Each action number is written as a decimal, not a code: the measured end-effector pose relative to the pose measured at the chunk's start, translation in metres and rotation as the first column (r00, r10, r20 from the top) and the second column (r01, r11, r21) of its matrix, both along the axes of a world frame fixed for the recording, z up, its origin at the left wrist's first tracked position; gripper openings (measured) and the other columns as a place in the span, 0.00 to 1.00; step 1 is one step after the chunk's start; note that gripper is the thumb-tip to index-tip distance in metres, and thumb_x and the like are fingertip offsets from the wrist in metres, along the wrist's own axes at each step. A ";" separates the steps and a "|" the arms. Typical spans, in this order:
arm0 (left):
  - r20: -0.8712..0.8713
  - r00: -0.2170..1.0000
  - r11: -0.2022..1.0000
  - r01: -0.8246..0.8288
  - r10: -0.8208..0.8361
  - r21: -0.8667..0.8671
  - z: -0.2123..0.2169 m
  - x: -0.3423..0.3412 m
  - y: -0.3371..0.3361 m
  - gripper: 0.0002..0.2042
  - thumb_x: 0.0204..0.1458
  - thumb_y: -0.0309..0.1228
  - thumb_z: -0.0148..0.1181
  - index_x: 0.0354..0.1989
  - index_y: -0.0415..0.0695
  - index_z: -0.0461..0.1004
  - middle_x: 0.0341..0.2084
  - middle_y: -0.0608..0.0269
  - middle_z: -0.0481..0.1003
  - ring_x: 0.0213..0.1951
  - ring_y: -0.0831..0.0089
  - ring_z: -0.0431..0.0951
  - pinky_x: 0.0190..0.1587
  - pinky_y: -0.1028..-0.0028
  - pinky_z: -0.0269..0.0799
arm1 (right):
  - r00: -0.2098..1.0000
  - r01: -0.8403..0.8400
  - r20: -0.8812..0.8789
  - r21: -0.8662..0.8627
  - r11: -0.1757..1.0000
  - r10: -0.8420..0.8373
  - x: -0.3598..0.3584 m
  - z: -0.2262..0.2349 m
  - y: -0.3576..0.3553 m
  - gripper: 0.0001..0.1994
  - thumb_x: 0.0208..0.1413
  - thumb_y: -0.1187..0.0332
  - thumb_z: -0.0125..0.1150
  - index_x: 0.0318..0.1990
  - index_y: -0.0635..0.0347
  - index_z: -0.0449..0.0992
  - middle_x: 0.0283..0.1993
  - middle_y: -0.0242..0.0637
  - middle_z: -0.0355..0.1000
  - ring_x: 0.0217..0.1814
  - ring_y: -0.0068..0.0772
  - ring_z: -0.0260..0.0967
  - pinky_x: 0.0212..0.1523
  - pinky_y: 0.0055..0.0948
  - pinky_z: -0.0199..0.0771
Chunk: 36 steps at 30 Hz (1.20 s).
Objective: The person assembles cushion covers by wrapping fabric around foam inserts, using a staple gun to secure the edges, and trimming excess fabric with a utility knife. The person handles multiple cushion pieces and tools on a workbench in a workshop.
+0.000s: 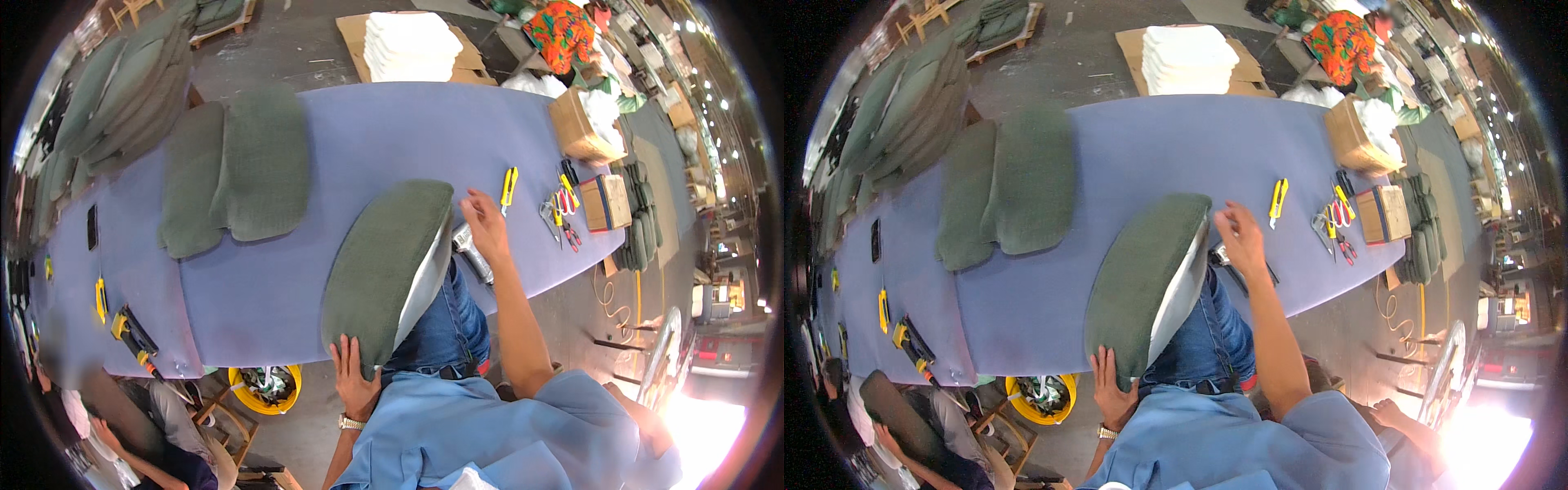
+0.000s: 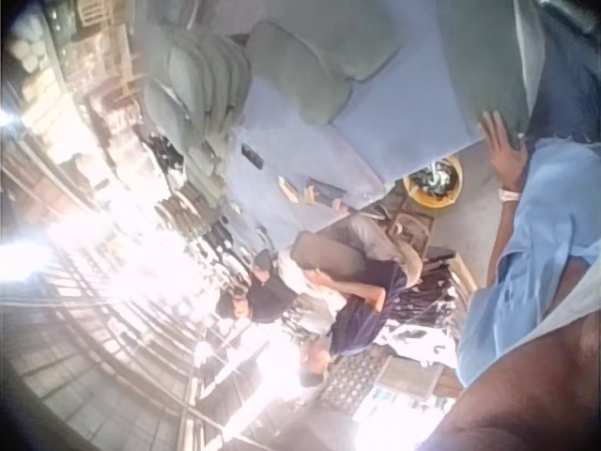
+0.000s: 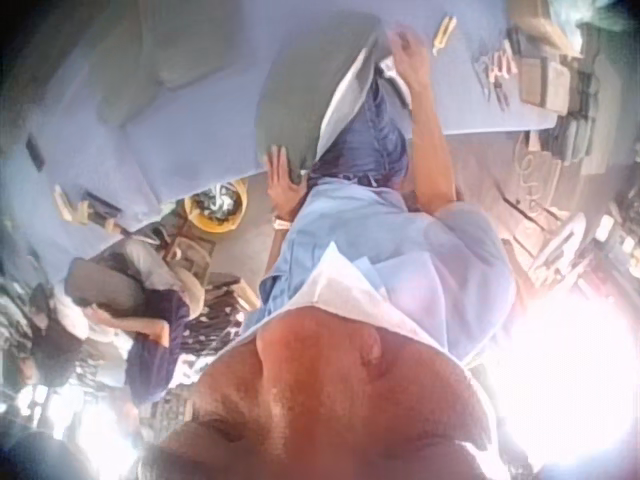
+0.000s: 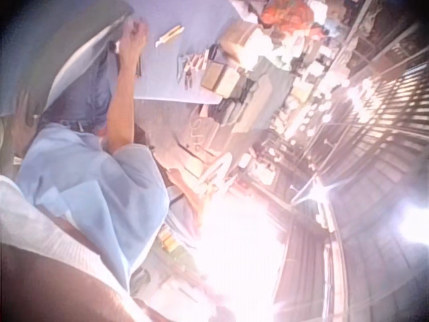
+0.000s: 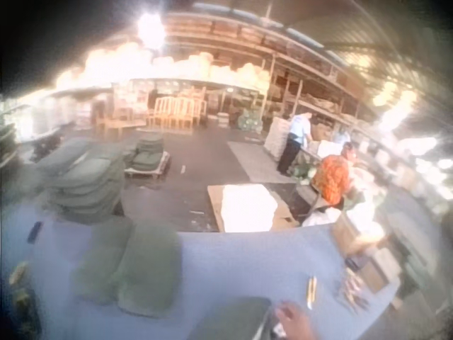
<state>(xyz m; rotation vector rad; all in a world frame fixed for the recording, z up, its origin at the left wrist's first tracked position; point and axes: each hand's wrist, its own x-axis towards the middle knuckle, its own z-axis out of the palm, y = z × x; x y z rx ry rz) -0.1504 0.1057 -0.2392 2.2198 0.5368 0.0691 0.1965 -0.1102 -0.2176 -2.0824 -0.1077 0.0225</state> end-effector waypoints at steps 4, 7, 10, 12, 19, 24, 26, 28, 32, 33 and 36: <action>0.030 0.999 1.000 0.021 -0.022 0.019 -0.006 -0.002 -0.002 0.44 0.39 0.26 0.74 0.72 0.45 0.64 0.75 0.51 0.58 0.76 0.41 0.51 0.72 0.53 0.59 | 0.994 -0.103 0.005 -0.225 0.969 0.107 0.019 0.009 0.024 0.23 0.62 0.51 0.65 0.48 0.67 0.80 0.70 0.52 0.67 0.68 0.53 0.68 0.62 0.45 0.73; 0.036 0.999 1.000 0.010 -0.011 0.028 -0.009 -0.005 -0.006 0.44 0.39 0.25 0.73 0.72 0.44 0.64 0.75 0.51 0.58 0.76 0.41 0.52 0.72 0.53 0.60 | 0.980 -0.194 -0.008 -0.269 0.944 0.199 0.022 0.012 0.029 0.22 0.62 0.53 0.65 0.39 0.69 0.78 0.71 0.50 0.66 0.68 0.54 0.68 0.64 0.43 0.70; 0.032 0.999 1.000 0.011 -0.012 0.022 -0.009 -0.004 -0.009 0.44 0.39 0.25 0.73 0.72 0.44 0.64 0.74 0.51 0.58 0.75 0.41 0.52 0.72 0.53 0.60 | 0.964 -0.265 -0.062 -0.095 0.960 0.260 0.036 -0.001 0.013 0.17 0.64 0.59 0.65 0.35 0.69 0.77 0.71 0.47 0.68 0.61 0.43 0.72 0.61 0.37 0.72; 0.042 0.999 0.999 0.007 -0.009 0.039 -0.006 0.000 -0.008 0.44 0.39 0.24 0.72 0.72 0.44 0.64 0.74 0.51 0.59 0.75 0.41 0.52 0.72 0.54 0.60 | 0.959 -0.250 -0.127 0.047 0.967 0.254 0.041 -0.007 0.009 0.15 0.64 0.63 0.64 0.33 0.68 0.76 0.71 0.44 0.68 0.55 0.33 0.73 0.56 0.32 0.73; 0.104 0.993 0.997 -0.059 0.063 -0.045 0.022 -0.020 0.012 0.42 0.41 0.20 0.70 0.71 0.41 0.63 0.70 0.42 0.64 0.71 0.42 0.63 0.69 0.54 0.65 | 0.968 -0.195 -0.152 0.061 0.979 0.202 0.006 0.045 0.048 0.15 0.62 0.65 0.65 0.29 0.69 0.74 0.72 0.49 0.67 0.60 0.33 0.71 0.60 0.32 0.70; -0.150 0.952 0.924 -0.298 0.269 -0.239 0.058 -0.115 0.024 0.41 0.43 0.17 0.66 0.72 0.40 0.62 0.67 0.39 0.67 0.68 0.46 0.68 0.67 0.60 0.68 | 0.928 -0.373 -0.039 -0.043 0.927 0.372 -0.070 0.057 0.122 0.14 0.61 0.66 0.65 0.29 0.69 0.75 0.69 0.54 0.69 0.72 0.55 0.67 0.69 0.42 0.67; -0.345 0.878 0.841 -0.442 0.332 -0.314 0.074 -0.129 0.024 0.41 0.43 0.16 0.64 0.73 0.41 0.61 0.66 0.39 0.68 0.68 0.49 0.69 0.67 0.62 0.68 | 0.917 -0.399 -0.018 -0.048 0.915 0.399 -0.095 0.051 0.142 0.13 0.60 0.67 0.66 0.29 0.68 0.75 0.68 0.54 0.70 0.71 0.57 0.67 0.68 0.42 0.67; -0.337 0.873 0.839 -0.453 0.351 -0.300 0.075 -0.136 0.019 0.41 0.44 0.17 0.62 0.74 0.43 0.60 0.65 0.38 0.70 0.67 0.52 0.70 0.67 0.64 0.68 | 0.909 -0.409 0.063 -0.043 0.911 0.411 -0.098 0.056 0.157 0.13 0.60 0.67 0.67 0.29 0.68 0.75 0.66 0.55 0.71 0.71 0.57 0.68 0.68 0.43 0.68; -0.375 0.864 0.805 -0.469 0.335 -0.363 0.100 -0.153 0.023 0.43 0.46 0.20 0.62 0.76 0.44 0.56 0.65 0.39 0.70 0.66 0.51 0.72 0.67 0.63 0.68 | 0.865 -0.490 0.101 -0.038 0.871 0.492 -0.120 0.076 0.178 0.12 0.60 0.67 0.67 0.29 0.67 0.76 0.64 0.53 0.73 0.70 0.54 0.69 0.66 0.40 0.70; -0.417 0.847 0.777 -0.494 0.330 -0.390 0.099 -0.156 0.027 0.44 0.46 0.20 0.62 0.76 0.45 0.55 0.65 0.39 0.70 0.66 0.51 0.72 0.66 0.63 0.69 | 0.857 -0.495 0.131 -0.063 0.867 0.499 -0.120 0.063 0.185 0.12 0.60 0.66 0.67 0.29 0.66 0.77 0.64 0.53 0.74 0.70 0.54 0.69 0.65 0.39 0.71; -0.419 0.901 0.806 -0.327 0.110 -0.494 0.084 -0.174 0.064 0.47 0.51 0.32 0.69 0.79 0.46 0.47 0.72 0.40 0.59 0.68 0.50 0.68 0.63 0.62 0.72 | 0.852 -0.520 0.048 -0.046 0.853 0.522 -0.120 0.040 0.188 0.13 0.60 0.65 0.67 0.29 0.66 0.77 0.63 0.52 0.74 0.70 0.54 0.69 0.64 0.40 0.72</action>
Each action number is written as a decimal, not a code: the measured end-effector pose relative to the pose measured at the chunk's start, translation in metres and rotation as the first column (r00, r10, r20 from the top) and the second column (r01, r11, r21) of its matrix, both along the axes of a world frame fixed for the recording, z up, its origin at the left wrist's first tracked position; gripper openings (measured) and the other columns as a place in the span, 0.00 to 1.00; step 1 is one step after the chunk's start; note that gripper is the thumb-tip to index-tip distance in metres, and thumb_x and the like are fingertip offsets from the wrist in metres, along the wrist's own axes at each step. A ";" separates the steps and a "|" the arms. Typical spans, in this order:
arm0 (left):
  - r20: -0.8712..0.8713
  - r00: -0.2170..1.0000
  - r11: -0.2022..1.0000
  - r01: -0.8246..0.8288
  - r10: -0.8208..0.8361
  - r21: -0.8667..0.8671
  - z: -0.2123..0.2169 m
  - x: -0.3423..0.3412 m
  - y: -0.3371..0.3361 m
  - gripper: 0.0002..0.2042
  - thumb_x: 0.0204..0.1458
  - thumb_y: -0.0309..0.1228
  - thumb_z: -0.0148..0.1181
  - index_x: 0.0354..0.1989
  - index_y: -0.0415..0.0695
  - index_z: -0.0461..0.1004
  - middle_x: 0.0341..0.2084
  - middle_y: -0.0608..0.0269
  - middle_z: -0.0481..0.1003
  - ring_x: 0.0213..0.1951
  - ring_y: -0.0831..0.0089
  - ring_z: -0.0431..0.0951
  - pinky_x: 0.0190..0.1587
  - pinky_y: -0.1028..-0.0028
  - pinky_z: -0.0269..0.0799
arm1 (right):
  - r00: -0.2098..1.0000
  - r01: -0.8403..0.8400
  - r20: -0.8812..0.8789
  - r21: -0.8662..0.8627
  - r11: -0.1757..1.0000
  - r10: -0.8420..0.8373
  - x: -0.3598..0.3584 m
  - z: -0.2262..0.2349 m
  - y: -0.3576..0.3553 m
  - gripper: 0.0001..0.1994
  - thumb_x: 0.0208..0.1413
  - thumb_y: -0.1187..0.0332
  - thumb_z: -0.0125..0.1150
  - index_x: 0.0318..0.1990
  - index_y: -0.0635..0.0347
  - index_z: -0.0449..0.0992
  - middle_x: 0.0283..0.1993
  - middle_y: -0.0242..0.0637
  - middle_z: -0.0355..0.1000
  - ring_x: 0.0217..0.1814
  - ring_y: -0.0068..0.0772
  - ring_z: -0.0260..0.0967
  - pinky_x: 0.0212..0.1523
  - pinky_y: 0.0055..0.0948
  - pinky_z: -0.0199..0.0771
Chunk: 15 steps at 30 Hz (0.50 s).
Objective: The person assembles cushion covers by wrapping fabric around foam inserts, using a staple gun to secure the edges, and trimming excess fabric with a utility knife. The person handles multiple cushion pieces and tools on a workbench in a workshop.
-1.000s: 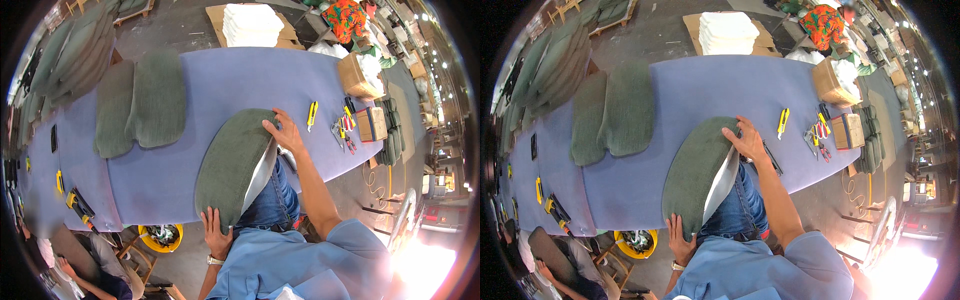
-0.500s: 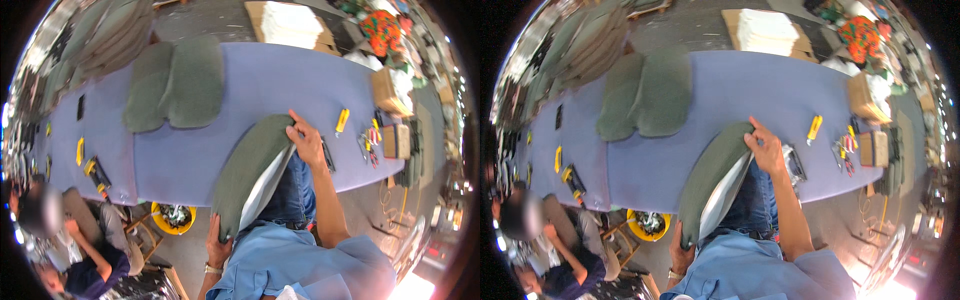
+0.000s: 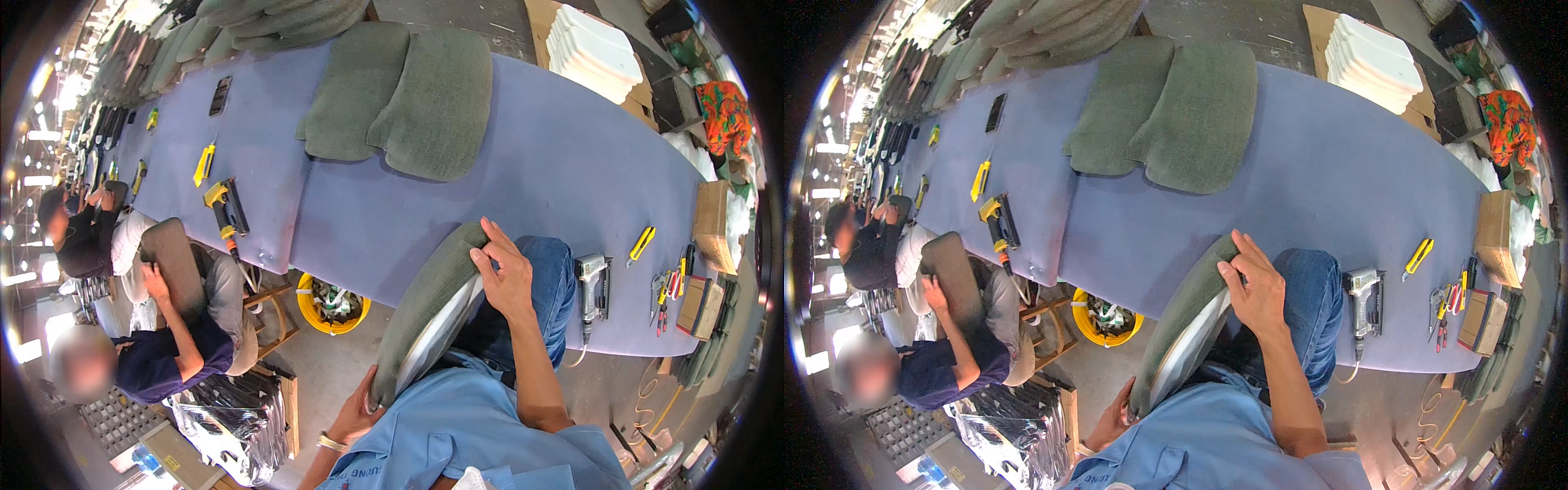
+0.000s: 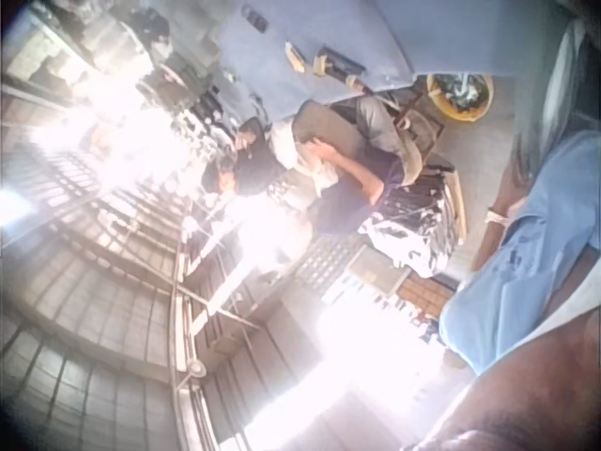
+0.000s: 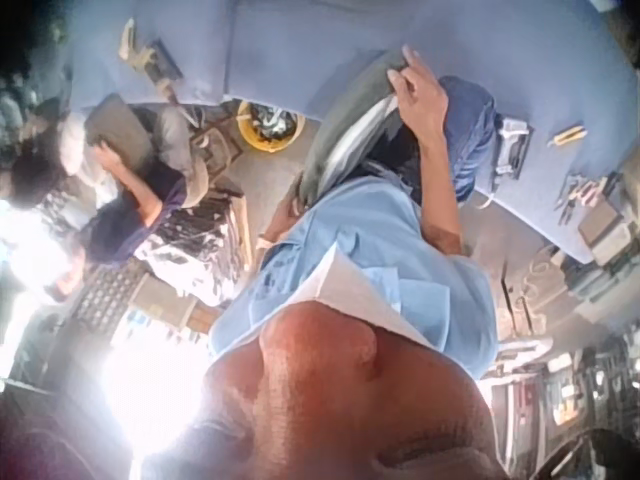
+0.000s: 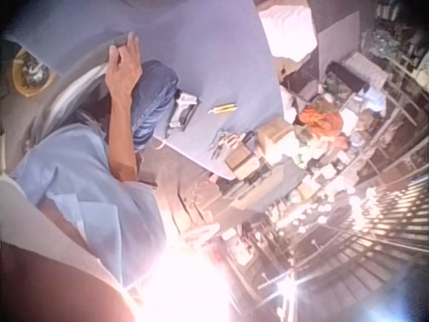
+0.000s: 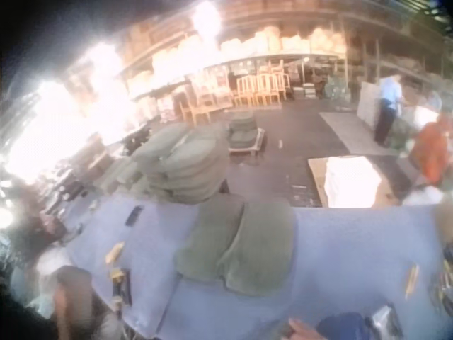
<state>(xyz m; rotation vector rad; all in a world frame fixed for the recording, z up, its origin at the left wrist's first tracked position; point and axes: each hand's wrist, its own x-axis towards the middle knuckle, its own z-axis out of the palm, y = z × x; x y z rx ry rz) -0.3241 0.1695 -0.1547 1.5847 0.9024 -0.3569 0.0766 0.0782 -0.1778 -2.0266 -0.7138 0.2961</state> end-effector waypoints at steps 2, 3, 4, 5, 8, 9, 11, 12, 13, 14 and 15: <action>0.111 0.987 0.983 0.133 -0.119 -0.128 -0.017 0.001 0.014 0.50 0.54 0.40 0.71 0.79 0.44 0.43 0.76 0.41 0.51 0.72 0.50 0.62 0.66 0.61 0.68 | 0.998 -0.038 -0.046 0.002 0.999 0.038 -0.001 0.002 -0.010 0.12 0.59 0.65 0.68 0.30 0.66 0.77 0.65 0.51 0.73 0.70 0.52 0.69 0.64 0.39 0.73; 0.129 0.989 0.962 0.107 -0.076 -0.250 -0.010 0.041 0.024 0.52 0.54 0.45 0.71 0.79 0.41 0.41 0.77 0.40 0.45 0.75 0.49 0.54 0.71 0.60 0.58 | 0.997 -0.042 -0.057 0.002 0.999 0.042 -0.002 0.001 -0.015 0.12 0.60 0.65 0.68 0.30 0.65 0.77 0.65 0.50 0.73 0.71 0.52 0.68 0.64 0.39 0.73; 0.130 0.991 0.928 0.068 -0.021 -0.365 0.001 0.080 0.032 0.55 0.55 0.50 0.70 0.79 0.37 0.38 0.78 0.39 0.39 0.78 0.49 0.45 0.76 0.58 0.47 | 0.997 -0.053 -0.052 0.011 0.999 0.054 0.004 -0.001 -0.016 0.12 0.60 0.65 0.68 0.30 0.65 0.77 0.66 0.49 0.73 0.71 0.51 0.68 0.65 0.38 0.73; 0.201 0.974 0.952 0.154 -0.102 -0.264 -0.014 0.096 0.031 0.56 0.55 0.51 0.70 0.78 0.35 0.37 0.78 0.38 0.39 0.79 0.49 0.42 0.77 0.57 0.43 | 0.994 -0.078 -0.072 0.023 0.997 0.080 0.004 0.003 -0.016 0.12 0.60 0.66 0.68 0.29 0.65 0.77 0.67 0.48 0.71 0.72 0.50 0.66 0.65 0.37 0.72; 0.271 0.908 0.944 0.331 -0.319 0.001 -0.028 0.160 0.037 0.57 0.54 0.51 0.69 0.78 0.33 0.35 0.78 0.35 0.37 0.79 0.46 0.38 0.77 0.54 0.39 | 0.987 -0.097 -0.124 0.018 0.995 0.099 0.010 -0.004 -0.024 0.12 0.60 0.66 0.68 0.29 0.66 0.77 0.69 0.48 0.70 0.74 0.50 0.65 0.65 0.38 0.72; 0.264 0.888 0.926 0.369 -0.377 0.079 -0.026 0.177 0.039 0.57 0.54 0.51 0.69 0.78 0.33 0.35 0.77 0.34 0.37 0.79 0.45 0.37 0.77 0.53 0.39 | 0.980 -0.097 -0.172 0.032 0.995 0.101 0.011 -0.005 -0.025 0.13 0.60 0.66 0.68 0.29 0.66 0.76 0.69 0.48 0.70 0.74 0.50 0.64 0.65 0.38 0.72; 0.287 0.863 0.910 0.392 -0.416 0.139 -0.028 0.211 0.043 0.56 0.54 0.48 0.69 0.78 0.35 0.35 0.77 0.34 0.38 0.79 0.43 0.37 0.77 0.51 0.40 | 0.972 -0.096 -0.210 0.064 0.993 0.108 0.015 -0.007 -0.025 0.13 0.60 0.66 0.69 0.28 0.67 0.76 0.69 0.49 0.70 0.74 0.51 0.64 0.65 0.37 0.72; 0.293 0.852 0.900 0.402 -0.435 0.169 -0.028 0.224 0.045 0.55 0.54 0.47 0.69 0.78 0.35 0.36 0.77 0.34 0.38 0.79 0.42 0.37 0.77 0.50 0.40 | 0.966 -0.096 -0.233 0.082 0.992 0.113 0.014 -0.009 -0.024 0.13 0.59 0.66 0.69 0.28 0.67 0.76 0.69 0.50 0.70 0.74 0.51 0.64 0.65 0.37 0.72; 0.271 0.843 0.885 0.427 -0.464 0.187 -0.026 0.239 0.046 0.54 0.54 0.44 0.69 0.78 0.34 0.36 0.77 0.34 0.39 0.79 0.42 0.37 0.77 0.52 0.40 | 0.964 -0.095 -0.240 0.087 0.992 0.114 0.014 -0.010 -0.024 0.13 0.59 0.66 0.69 0.28 0.67 0.76 0.69 0.50 0.70 0.74 0.52 0.63 0.65 0.37 0.72; 0.251 0.833 0.868 0.451 -0.493 0.209 -0.023 0.256 0.048 0.54 0.53 0.41 0.69 0.78 0.33 0.36 0.77 0.34 0.39 0.79 0.43 0.38 0.77 0.54 0.40 | 0.963 -0.096 -0.244 0.095 0.991 0.116 0.016 -0.011 -0.024 0.14 0.59 0.67 0.69 0.28 0.67 0.75 0.69 0.51 0.70 0.74 0.52 0.63 0.65 0.37 0.72; 0.234 0.820 0.849 0.476 -0.523 0.229 -0.022 0.269 0.048 0.53 0.53 0.38 0.69 0.77 0.32 0.35 0.77 0.34 0.40 0.79 0.43 0.38 0.78 0.56 0.40 | 0.963 -0.094 -0.244 0.099 0.991 0.116 0.018 -0.011 -0.024 0.14 0.59 0.67 0.69 0.28 0.67 0.75 0.68 0.52 0.70 0.74 0.53 0.63 0.65 0.38 0.73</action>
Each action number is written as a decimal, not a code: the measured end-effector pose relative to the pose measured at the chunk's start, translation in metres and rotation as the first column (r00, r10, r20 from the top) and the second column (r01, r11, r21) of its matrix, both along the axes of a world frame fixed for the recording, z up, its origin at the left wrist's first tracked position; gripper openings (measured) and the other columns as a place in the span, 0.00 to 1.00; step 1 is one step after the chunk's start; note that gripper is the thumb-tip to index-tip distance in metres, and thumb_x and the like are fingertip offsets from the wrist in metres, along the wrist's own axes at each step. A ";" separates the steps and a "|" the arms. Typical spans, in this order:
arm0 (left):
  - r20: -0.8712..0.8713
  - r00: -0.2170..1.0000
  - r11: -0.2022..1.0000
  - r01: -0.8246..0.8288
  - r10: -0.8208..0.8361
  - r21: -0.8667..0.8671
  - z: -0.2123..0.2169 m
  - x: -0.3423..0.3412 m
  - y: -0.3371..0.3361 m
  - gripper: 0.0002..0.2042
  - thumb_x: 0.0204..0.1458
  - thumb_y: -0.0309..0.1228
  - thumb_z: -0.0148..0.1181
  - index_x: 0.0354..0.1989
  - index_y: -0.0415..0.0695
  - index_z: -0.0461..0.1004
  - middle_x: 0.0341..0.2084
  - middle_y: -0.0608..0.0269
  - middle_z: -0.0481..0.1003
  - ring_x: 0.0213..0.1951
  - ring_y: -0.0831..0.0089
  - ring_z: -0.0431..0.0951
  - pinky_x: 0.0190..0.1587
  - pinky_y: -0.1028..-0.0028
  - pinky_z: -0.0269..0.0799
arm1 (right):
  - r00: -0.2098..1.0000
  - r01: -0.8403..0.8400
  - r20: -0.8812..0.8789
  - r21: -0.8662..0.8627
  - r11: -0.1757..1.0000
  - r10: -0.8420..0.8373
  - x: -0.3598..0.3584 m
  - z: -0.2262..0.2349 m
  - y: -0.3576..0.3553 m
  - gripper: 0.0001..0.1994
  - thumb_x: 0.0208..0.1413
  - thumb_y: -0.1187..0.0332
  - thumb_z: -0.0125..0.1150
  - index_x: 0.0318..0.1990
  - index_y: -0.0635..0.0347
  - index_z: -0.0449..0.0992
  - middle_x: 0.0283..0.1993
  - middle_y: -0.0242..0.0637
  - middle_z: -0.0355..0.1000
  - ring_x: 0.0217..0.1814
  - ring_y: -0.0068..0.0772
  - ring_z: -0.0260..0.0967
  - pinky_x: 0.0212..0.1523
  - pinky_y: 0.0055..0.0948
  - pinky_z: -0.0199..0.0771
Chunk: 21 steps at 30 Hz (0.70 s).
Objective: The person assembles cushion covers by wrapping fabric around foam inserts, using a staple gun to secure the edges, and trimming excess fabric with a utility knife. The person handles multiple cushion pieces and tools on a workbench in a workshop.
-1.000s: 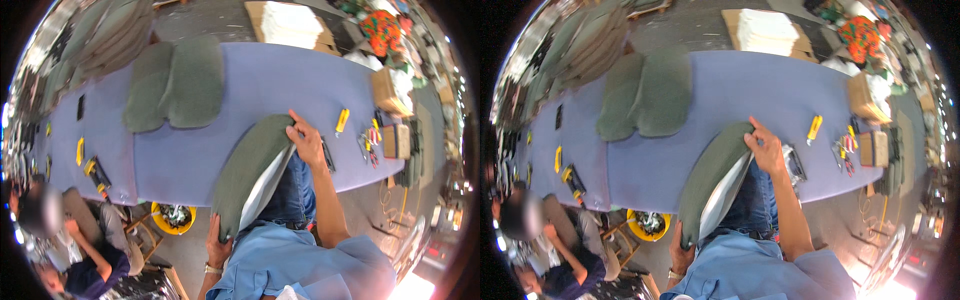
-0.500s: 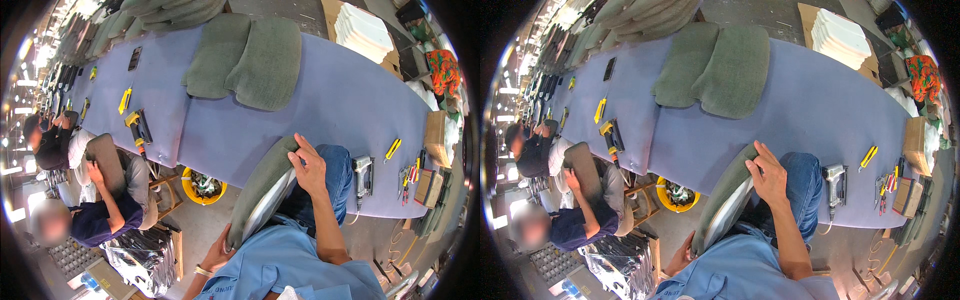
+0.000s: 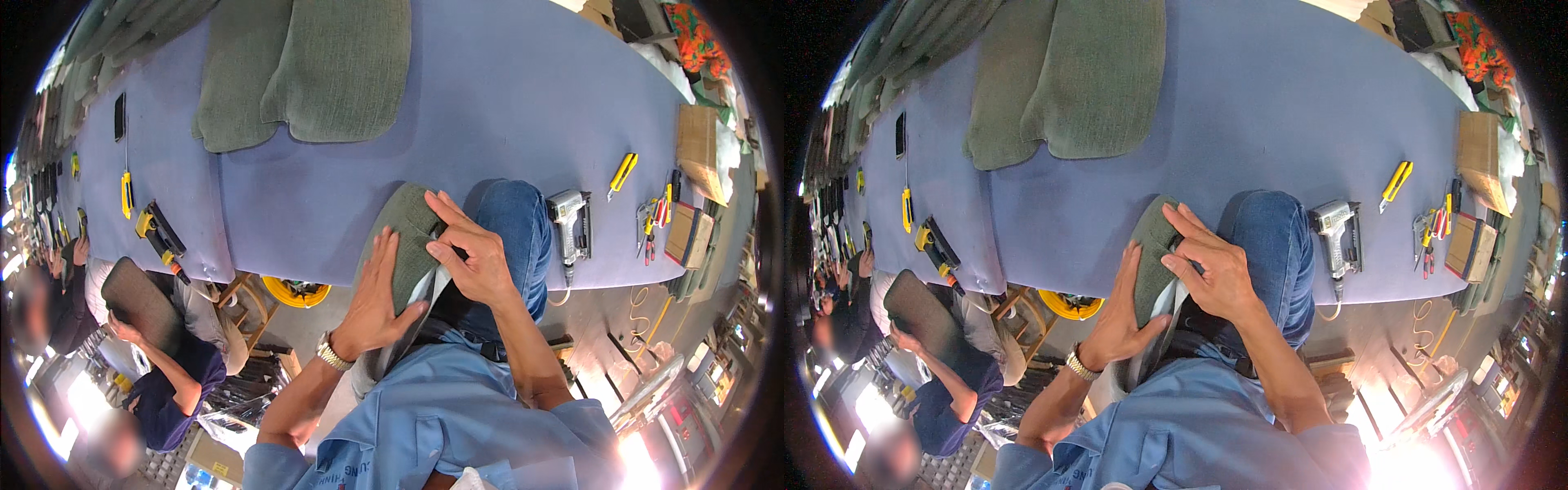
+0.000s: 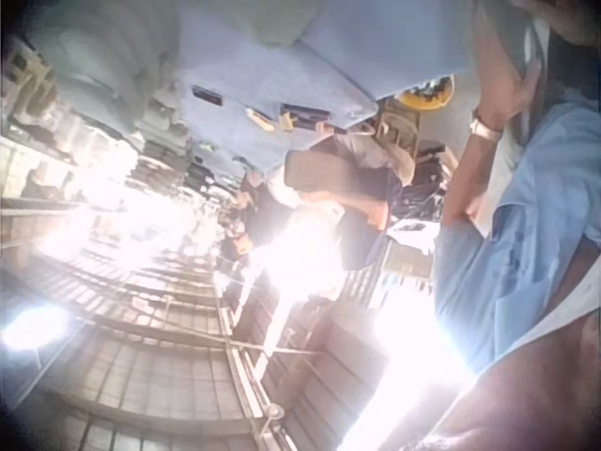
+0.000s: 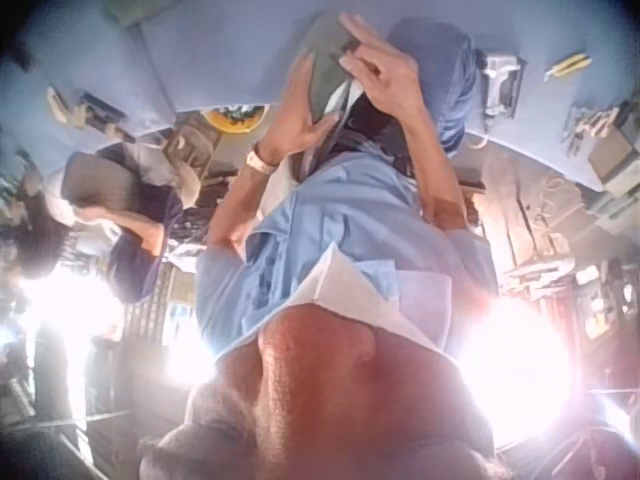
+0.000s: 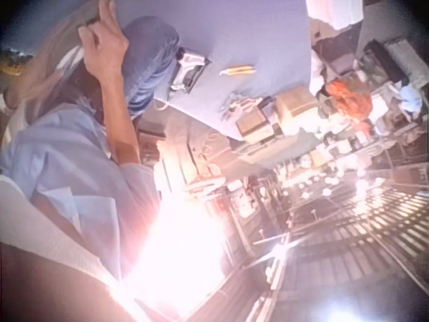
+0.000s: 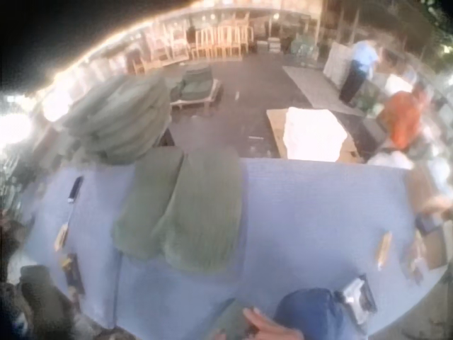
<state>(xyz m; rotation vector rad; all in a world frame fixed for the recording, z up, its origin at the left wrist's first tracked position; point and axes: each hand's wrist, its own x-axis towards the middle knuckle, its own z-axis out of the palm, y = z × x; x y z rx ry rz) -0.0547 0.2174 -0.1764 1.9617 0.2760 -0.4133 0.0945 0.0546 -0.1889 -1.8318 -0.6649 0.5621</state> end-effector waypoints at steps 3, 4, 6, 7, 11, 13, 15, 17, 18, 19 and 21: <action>0.055 0.998 0.993 -0.005 -0.001 0.115 0.002 0.028 -0.006 0.50 0.49 0.28 0.68 0.77 0.33 0.40 0.77 0.35 0.43 0.78 0.42 0.42 0.77 0.56 0.44 | 0.994 -0.024 -0.109 0.000 1.000 0.024 0.002 0.004 0.000 0.10 0.59 0.72 0.67 0.29 0.68 0.75 0.70 0.54 0.68 0.78 0.56 0.57 0.71 0.43 0.64; 0.063 0.998 0.993 -0.023 0.016 0.113 0.000 0.028 -0.006 0.49 0.49 0.27 0.67 0.77 0.34 0.42 0.77 0.37 0.44 0.78 0.42 0.43 0.76 0.53 0.46 | 0.993 -0.035 -0.109 0.017 0.999 0.037 0.003 0.002 0.000 0.11 0.59 0.72 0.67 0.28 0.68 0.75 0.70 0.55 0.67 0.78 0.57 0.57 0.72 0.43 0.64; 0.085 0.995 0.993 -0.051 0.042 0.105 -0.004 0.029 -0.006 0.46 0.50 0.25 0.64 0.78 0.38 0.45 0.77 0.42 0.46 0.78 0.42 0.44 0.75 0.48 0.50 | 0.994 -0.050 -0.099 0.047 0.998 0.055 0.006 -0.002 -0.001 0.11 0.59 0.71 0.67 0.28 0.69 0.74 0.70 0.57 0.67 0.78 0.58 0.57 0.72 0.43 0.63; 0.099 0.994 0.992 -0.053 0.042 0.114 -0.005 0.028 -0.007 0.46 0.49 0.23 0.63 0.78 0.38 0.46 0.77 0.42 0.47 0.78 0.43 0.45 0.75 0.48 0.50 | 0.995 -0.049 -0.082 0.049 0.998 0.053 0.006 -0.003 -0.001 0.13 0.59 0.71 0.67 0.26 0.68 0.73 0.70 0.57 0.67 0.77 0.58 0.59 0.69 0.42 0.67; 0.157 0.987 0.984 -0.056 0.030 0.167 -0.005 0.027 -0.008 0.43 0.47 0.20 0.62 0.76 0.37 0.52 0.76 0.43 0.52 0.77 0.44 0.49 0.74 0.49 0.52 | 0.998 -0.044 -0.048 0.083 0.996 0.048 0.007 -0.006 0.000 0.15 0.59 0.71 0.67 0.23 0.68 0.69 0.69 0.58 0.67 0.75 0.59 0.61 0.66 0.41 0.72; 0.171 0.985 0.980 -0.051 0.018 0.193 -0.004 0.023 -0.008 0.41 0.47 0.19 0.62 0.75 0.37 0.56 0.75 0.44 0.55 0.76 0.44 0.52 0.73 0.49 0.54 | 0.996 -0.032 -0.074 0.108 0.994 0.040 0.004 -0.008 0.001 0.14 0.59 0.73 0.66 0.23 0.68 0.69 0.70 0.58 0.66 0.76 0.60 0.59 0.68 0.43 0.70; 0.199 0.980 0.973 -0.056 0.011 0.224 -0.004 0.023 -0.008 0.40 0.47 0.19 0.62 0.74 0.38 0.59 0.74 0.44 0.57 0.75 0.45 0.55 0.72 0.49 0.57 | 0.995 -0.018 -0.098 0.145 0.989 0.032 0.004 -0.013 0.002 0.13 0.59 0.75 0.66 0.24 0.69 0.69 0.70 0.58 0.66 0.76 0.60 0.58 0.70 0.45 0.67; 0.230 0.973 0.965 -0.061 0.001 0.256 -0.004 0.023 -0.009 0.38 0.47 0.19 0.62 0.72 0.38 0.62 0.73 0.45 0.59 0.74 0.44 0.57 0.72 0.49 0.58 | 0.991 0.000 -0.129 0.179 0.984 0.023 0.002 -0.017 0.003 0.13 0.59 0.76 0.65 0.24 0.69 0.70 0.71 0.58 0.65 0.77 0.61 0.56 0.72 0.47 0.64; 0.249 0.968 0.960 -0.065 -0.006 0.274 -0.004 0.024 -0.008 0.38 0.47 0.19 0.62 0.72 0.38 0.63 0.73 0.45 0.60 0.74 0.44 0.58 0.71 0.49 0.59 | 0.990 0.009 -0.141 0.197 0.980 0.020 0.002 -0.020 0.003 0.12 0.59 0.77 0.65 0.25 0.69 0.70 0.72 0.57 0.64 0.78 0.61 0.55 0.73 0.47 0.63; 0.255 0.967 0.957 -0.058 -0.017 0.283 -0.004 0.024 -0.007 0.37 0.47 0.20 0.63 0.71 0.38 0.63 0.72 0.45 0.61 0.74 0.44 0.58 0.71 0.49 0.59 | 0.988 0.017 -0.152 0.203 0.979 0.014 0.000 -0.022 0.003 0.12 0.59 0.77 0.64 0.25 0.70 0.70 0.72 0.57 0.64 0.78 0.60 0.54 0.73 0.47 0.62; 0.271 0.962 0.950 -0.057 -0.030 0.308 -0.004 0.023 -0.007 0.36 0.48 0.20 0.64 0.71 0.38 0.65 0.72 0.44 0.61 0.73 0.43 0.59 0.71 0.49 0.59 | 0.986 0.021 -0.167 0.222 0.975 0.017 -0.001 -0.027 0.002 0.11 0.59 0.77 0.64 0.26 0.70 0.70 0.73 0.56 0.64 0.79 0.60 0.53 0.74 0.47 0.60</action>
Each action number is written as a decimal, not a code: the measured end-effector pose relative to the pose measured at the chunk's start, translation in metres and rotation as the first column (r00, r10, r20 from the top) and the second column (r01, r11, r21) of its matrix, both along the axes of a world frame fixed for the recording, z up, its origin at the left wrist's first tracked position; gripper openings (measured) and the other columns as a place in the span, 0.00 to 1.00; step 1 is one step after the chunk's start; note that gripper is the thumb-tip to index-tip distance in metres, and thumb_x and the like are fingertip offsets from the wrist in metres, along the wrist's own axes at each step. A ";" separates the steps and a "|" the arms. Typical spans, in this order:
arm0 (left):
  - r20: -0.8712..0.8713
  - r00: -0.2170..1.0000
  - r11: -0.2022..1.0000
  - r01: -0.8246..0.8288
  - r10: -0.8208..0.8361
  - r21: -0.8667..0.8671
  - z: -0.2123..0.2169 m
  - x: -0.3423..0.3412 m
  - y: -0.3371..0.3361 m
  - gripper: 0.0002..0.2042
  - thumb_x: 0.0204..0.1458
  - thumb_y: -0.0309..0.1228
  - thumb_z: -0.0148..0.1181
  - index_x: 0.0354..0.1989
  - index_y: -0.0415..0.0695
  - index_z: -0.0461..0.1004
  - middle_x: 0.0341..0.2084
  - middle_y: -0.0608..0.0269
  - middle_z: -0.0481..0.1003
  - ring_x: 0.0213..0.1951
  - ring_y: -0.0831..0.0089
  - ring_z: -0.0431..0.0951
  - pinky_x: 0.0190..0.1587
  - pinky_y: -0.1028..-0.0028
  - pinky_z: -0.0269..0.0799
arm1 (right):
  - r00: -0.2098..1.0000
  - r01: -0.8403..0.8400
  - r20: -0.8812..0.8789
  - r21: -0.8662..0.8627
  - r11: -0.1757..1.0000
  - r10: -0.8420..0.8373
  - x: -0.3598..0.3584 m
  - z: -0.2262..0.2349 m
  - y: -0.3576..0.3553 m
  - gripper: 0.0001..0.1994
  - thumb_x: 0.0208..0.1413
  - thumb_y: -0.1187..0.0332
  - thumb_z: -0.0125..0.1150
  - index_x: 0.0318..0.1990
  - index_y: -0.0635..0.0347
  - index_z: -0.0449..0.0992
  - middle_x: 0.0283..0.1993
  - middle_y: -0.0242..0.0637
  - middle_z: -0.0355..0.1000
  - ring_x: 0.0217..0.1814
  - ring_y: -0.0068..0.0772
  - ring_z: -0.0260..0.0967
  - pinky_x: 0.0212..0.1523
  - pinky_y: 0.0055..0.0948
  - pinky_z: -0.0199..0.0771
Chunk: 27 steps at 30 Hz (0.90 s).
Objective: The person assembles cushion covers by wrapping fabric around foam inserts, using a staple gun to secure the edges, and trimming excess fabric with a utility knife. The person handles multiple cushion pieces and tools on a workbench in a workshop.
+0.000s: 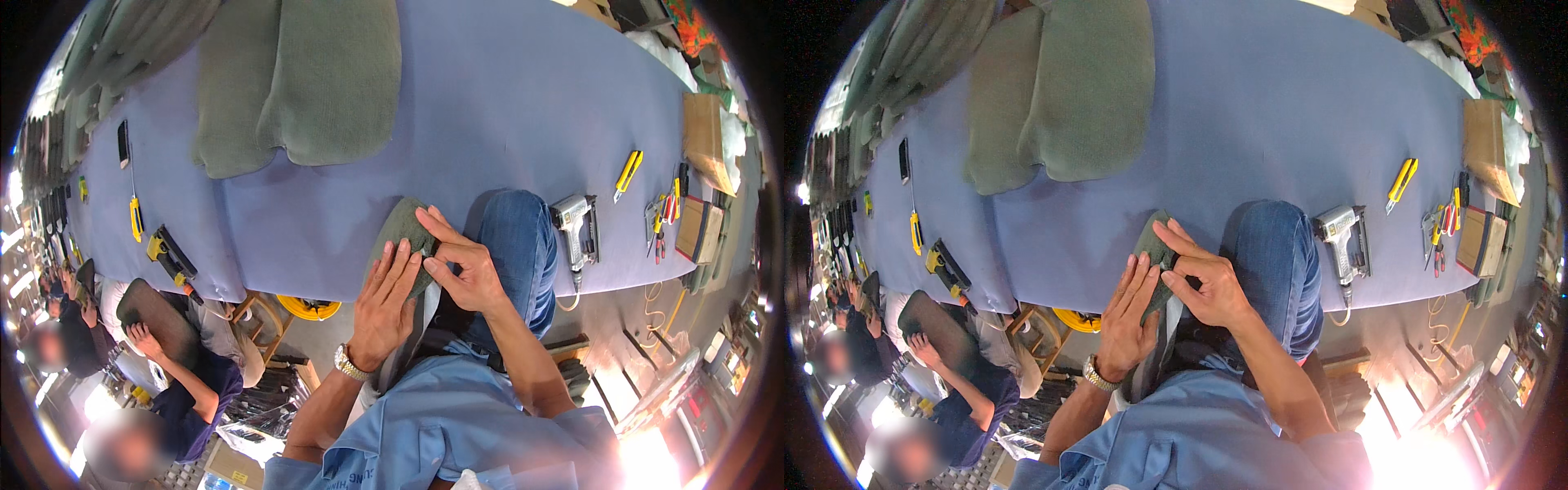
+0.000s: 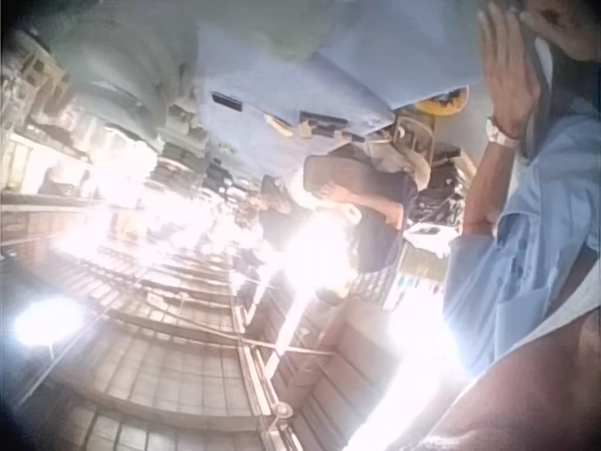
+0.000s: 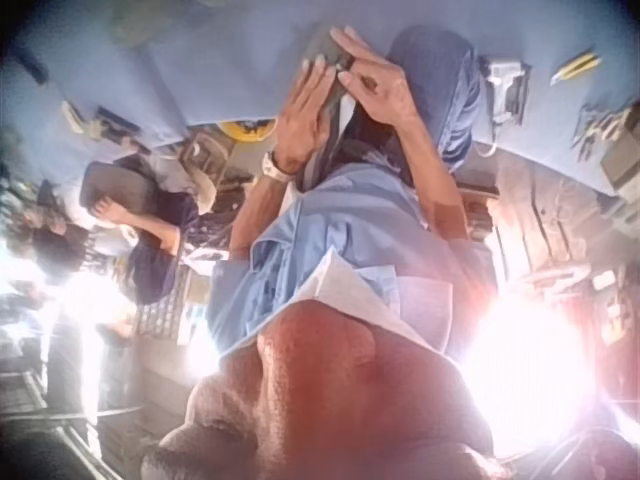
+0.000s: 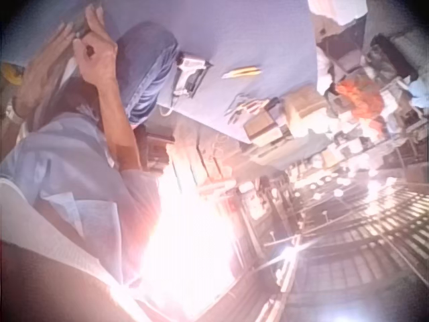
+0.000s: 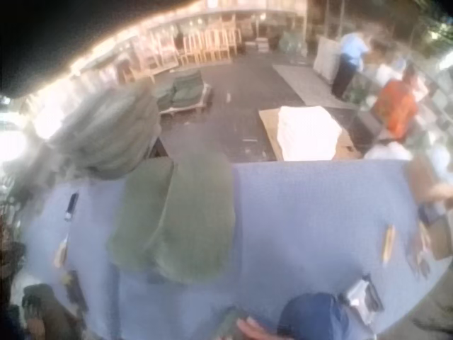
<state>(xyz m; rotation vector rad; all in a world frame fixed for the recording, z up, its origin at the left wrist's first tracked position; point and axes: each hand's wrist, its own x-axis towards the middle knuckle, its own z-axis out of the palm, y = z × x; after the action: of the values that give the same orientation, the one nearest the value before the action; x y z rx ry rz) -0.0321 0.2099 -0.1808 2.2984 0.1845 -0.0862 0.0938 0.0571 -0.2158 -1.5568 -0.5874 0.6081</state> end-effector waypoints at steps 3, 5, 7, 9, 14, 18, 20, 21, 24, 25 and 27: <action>0.029 0.999 0.989 -0.012 0.016 -0.150 0.001 0.004 0.007 0.34 0.55 0.23 0.63 0.73 0.37 0.61 0.73 0.43 0.60 0.74 0.47 0.59 0.73 0.54 0.57 | 0.997 -0.020 -0.068 0.027 0.999 0.021 0.002 -0.003 0.000 0.10 0.60 0.77 0.64 0.27 0.69 0.71 0.74 0.58 0.61 0.81 0.59 0.49 0.76 0.49 0.54; -0.097 0.986 0.821 -0.165 0.134 -0.546 -0.009 0.007 0.019 0.33 0.63 0.29 0.57 0.75 0.37 0.54 0.74 0.43 0.56 0.76 0.52 0.54 0.75 0.58 0.52 | 0.997 -0.031 -0.068 0.045 0.999 0.034 0.003 -0.005 0.000 0.11 0.61 0.76 0.63 0.27 0.69 0.71 0.75 0.57 0.59 0.82 0.59 0.47 0.77 0.49 0.52; -0.259 0.953 0.521 -0.303 0.157 -0.798 -0.023 0.014 0.034 0.33 0.72 0.38 0.47 0.78 0.37 0.43 0.77 0.45 0.49 0.78 0.60 0.47 0.76 0.63 0.44 | 0.997 -0.049 -0.062 0.064 0.997 0.053 0.002 -0.006 0.002 0.12 0.63 0.75 0.63 0.27 0.69 0.71 0.76 0.57 0.58 0.82 0.59 0.46 0.77 0.49 0.50; -0.274 0.958 0.651 -0.264 0.089 -0.712 -0.027 0.029 0.034 0.34 0.71 0.41 0.48 0.78 0.36 0.44 0.77 0.42 0.48 0.78 0.56 0.45 0.77 0.61 0.41 | 0.997 -0.063 -0.044 0.085 0.994 0.067 0.003 -0.008 0.005 0.12 0.64 0.73 0.62 0.27 0.69 0.72 0.77 0.57 0.57 0.83 0.58 0.44 0.78 0.49 0.48; -0.157 0.987 0.878 -0.050 -0.029 -0.477 -0.025 0.033 0.030 0.36 0.70 0.40 0.49 0.77 0.33 0.41 0.76 0.33 0.45 0.78 0.44 0.41 0.78 0.56 0.39 | 0.999 -0.027 -0.039 0.147 0.989 0.034 -0.001 -0.019 0.004 0.08 0.63 0.75 0.62 0.31 0.70 0.74 0.76 0.55 0.59 0.82 0.57 0.47 0.77 0.48 0.52; -0.156 0.987 0.934 -0.019 -0.039 -0.356 -0.014 0.035 0.025 0.37 0.69 0.38 0.49 0.77 0.30 0.40 0.75 0.30 0.45 0.77 0.40 0.42 0.77 0.55 0.40 | 0.997 -0.013 -0.068 0.174 0.985 0.025 -0.002 -0.024 0.006 0.08 0.62 0.75 0.62 0.32 0.70 0.76 0.76 0.56 0.59 0.82 0.58 0.48 0.77 0.49 0.51; -0.132 0.991 0.963 -0.007 -0.029 -0.269 -0.015 0.032 0.021 0.36 0.69 0.35 0.50 0.77 0.30 0.40 0.75 0.31 0.46 0.77 0.41 0.47 0.77 0.57 0.45 | 0.999 -0.003 -0.046 0.165 0.986 0.010 -0.003 -0.026 0.006 0.07 0.62 0.75 0.61 0.32 0.70 0.77 0.75 0.57 0.60 0.81 0.58 0.50 0.77 0.49 0.52; -0.133 0.991 0.972 -0.023 -0.009 -0.236 -0.015 0.033 0.020 0.36 0.68 0.35 0.50 0.76 0.30 0.40 0.74 0.30 0.48 0.76 0.40 0.50 0.76 0.57 0.47 | 0.999 0.006 -0.037 0.159 0.987 0.000 -0.004 -0.027 0.006 0.07 0.62 0.76 0.61 0.32 0.70 0.77 0.75 0.57 0.60 0.81 0.57 0.51 0.77 0.49 0.52; -0.140 0.989 0.988 -0.059 0.039 -0.142 -0.010 0.037 0.015 0.36 0.67 0.34 0.52 0.76 0.29 0.43 0.72 0.27 0.53 0.72 0.36 0.57 0.73 0.56 0.56 | 0.997 0.043 -0.072 0.216 0.976 -0.028 0.000 -0.026 0.008 0.05 0.60 0.77 0.61 0.32 0.69 0.78 0.74 0.58 0.61 0.80 0.56 0.53 0.75 0.47 0.56; -0.156 0.987 0.991 -0.060 0.041 -0.118 -0.007 0.037 0.013 0.36 0.66 0.34 0.52 0.75 0.29 0.43 0.71 0.27 0.54 0.71 0.35 0.59 0.71 0.56 0.59 | 0.985 0.070 -0.165 0.158 0.985 -0.044 -0.001 -0.019 0.001 0.03 0.59 0.77 0.63 0.33 0.67 0.80 0.72 0.57 0.64 0.78 0.53 0.59 0.72 0.44 0.63; -0.167 0.984 0.995 -0.068 0.054 -0.079 -0.007 0.039 0.016 0.36 0.66 0.34 0.53 0.75 0.29 0.44 0.70 0.26 0.56 0.69 0.35 0.62 0.69 0.56 0.62 | 0.988 0.138 -0.071 -0.011 0.990 -0.139 0.014 0.007 -0.018 0.02 0.57 0.77 0.65 0.36 0.64 0.82 0.69 0.54 0.69 0.74 0.50 0.65 0.68 0.41 0.68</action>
<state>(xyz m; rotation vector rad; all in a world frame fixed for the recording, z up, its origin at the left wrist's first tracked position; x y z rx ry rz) 0.0065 0.2256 -0.1873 2.1998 0.3302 -0.2482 0.1076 0.0386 -0.2090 -1.5609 -0.4200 0.5575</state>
